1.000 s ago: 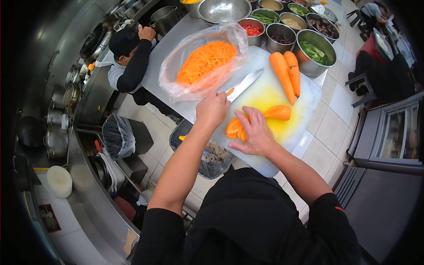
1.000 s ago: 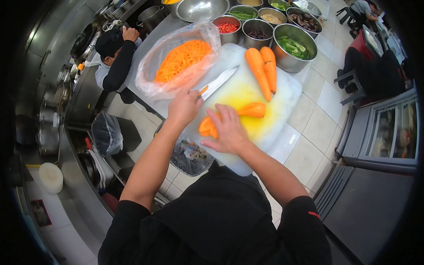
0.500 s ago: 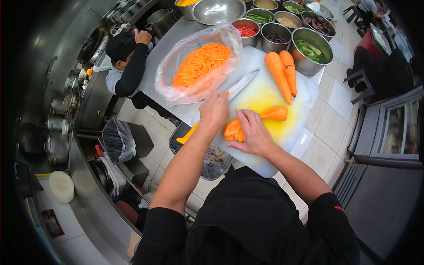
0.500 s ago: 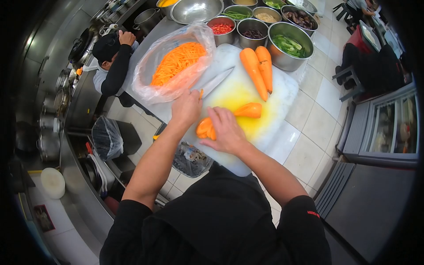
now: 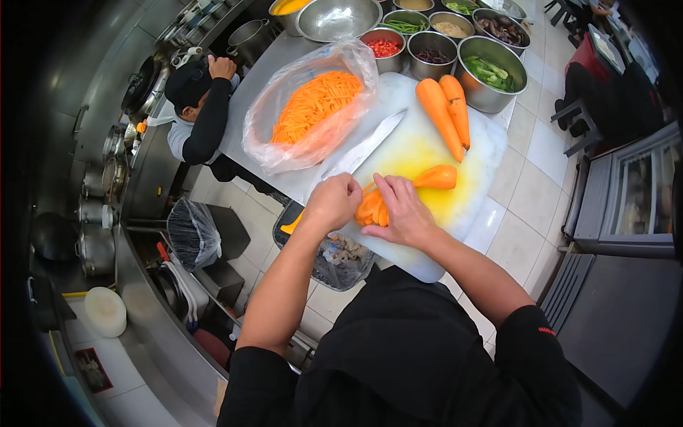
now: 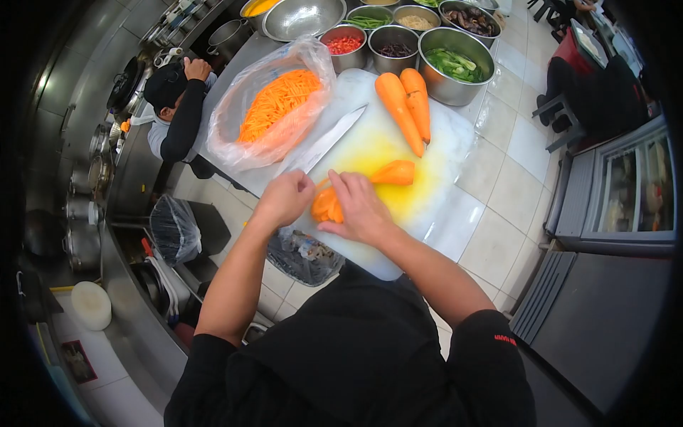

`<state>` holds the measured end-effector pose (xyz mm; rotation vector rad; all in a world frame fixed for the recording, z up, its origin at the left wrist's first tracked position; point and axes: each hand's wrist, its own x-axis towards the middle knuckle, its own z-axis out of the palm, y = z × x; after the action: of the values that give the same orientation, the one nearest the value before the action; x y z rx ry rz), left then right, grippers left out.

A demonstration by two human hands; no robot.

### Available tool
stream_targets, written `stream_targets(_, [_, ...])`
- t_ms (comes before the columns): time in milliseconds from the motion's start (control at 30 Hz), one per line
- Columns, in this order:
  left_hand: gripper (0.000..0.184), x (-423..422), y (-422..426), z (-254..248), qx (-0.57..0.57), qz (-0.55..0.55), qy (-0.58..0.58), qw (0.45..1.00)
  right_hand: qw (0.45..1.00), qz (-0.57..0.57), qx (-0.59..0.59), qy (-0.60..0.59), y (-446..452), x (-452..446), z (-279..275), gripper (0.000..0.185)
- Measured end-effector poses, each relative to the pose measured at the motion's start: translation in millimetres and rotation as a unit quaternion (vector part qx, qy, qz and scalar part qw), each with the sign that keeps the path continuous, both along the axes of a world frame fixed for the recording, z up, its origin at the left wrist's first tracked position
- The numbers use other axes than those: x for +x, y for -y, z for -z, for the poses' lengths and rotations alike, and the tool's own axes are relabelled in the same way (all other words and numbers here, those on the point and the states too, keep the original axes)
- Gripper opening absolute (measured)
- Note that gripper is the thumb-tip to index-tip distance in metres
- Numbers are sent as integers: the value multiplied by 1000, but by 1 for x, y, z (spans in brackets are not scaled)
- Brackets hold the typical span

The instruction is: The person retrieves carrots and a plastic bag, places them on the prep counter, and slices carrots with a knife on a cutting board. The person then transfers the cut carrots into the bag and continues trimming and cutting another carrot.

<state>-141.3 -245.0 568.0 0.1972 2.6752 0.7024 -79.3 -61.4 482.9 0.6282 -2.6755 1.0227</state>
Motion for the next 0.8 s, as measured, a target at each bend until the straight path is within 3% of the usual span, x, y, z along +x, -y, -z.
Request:
stream_targets(100, [25,7,5,7,7,-16,75,997,1000,0,1,1,2,-1,2,110])
stream_targets(533, [30,25,-6,12,8,-7,51,999,1000,6,8,-2,-2,0,0,119])
stream_targets(800, [30,34,-12,13,115,-31,95,988,999,-1,11,-38,0,-2,6,98])
